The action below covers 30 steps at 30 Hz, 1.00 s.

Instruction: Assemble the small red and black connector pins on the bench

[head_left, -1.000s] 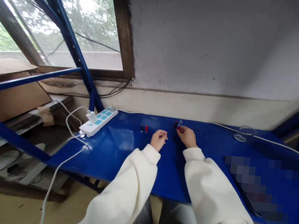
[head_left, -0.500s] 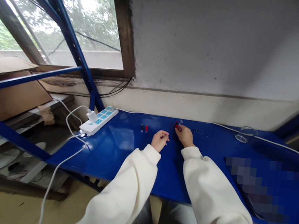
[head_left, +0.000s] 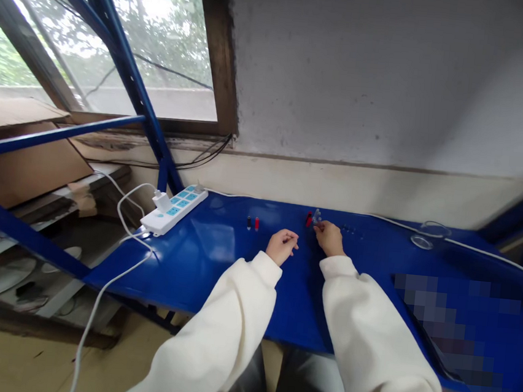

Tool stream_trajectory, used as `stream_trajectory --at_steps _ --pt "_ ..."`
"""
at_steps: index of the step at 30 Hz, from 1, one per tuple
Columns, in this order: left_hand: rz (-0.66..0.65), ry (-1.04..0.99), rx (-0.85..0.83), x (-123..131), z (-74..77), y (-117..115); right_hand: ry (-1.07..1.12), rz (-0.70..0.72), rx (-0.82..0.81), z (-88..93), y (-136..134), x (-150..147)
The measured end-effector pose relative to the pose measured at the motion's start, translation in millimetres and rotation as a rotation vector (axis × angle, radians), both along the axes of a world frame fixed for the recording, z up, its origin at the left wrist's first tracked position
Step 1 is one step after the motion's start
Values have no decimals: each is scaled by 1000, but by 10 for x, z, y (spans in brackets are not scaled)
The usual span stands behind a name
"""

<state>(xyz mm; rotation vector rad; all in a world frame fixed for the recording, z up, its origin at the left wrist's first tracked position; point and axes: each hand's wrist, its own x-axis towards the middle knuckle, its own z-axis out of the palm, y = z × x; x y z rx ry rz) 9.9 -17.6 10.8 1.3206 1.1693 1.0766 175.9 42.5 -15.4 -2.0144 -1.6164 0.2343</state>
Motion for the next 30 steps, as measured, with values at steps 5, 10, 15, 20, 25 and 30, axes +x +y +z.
stream_trajectory --at_steps 5,10,15,20,25,30 --pt "6 7 17 1 6 2 -16 -24 -9 39 -31 -13" --pt "251 -104 186 -56 -6 35 -15 -16 -14 53 -47 -17" --pt "478 -231 233 -151 -14 94 -67 -10 -19 78 -78 -28" --pt "542 -255 114 -204 -70 179 -250 -15 -76 218 -218 -94" --pt "508 -267 69 -211 -114 224 -273 -27 -114 400 -444 -213" --pt "480 -257 27 -208 -115 227 -224 5 -60 454 -621 -357"
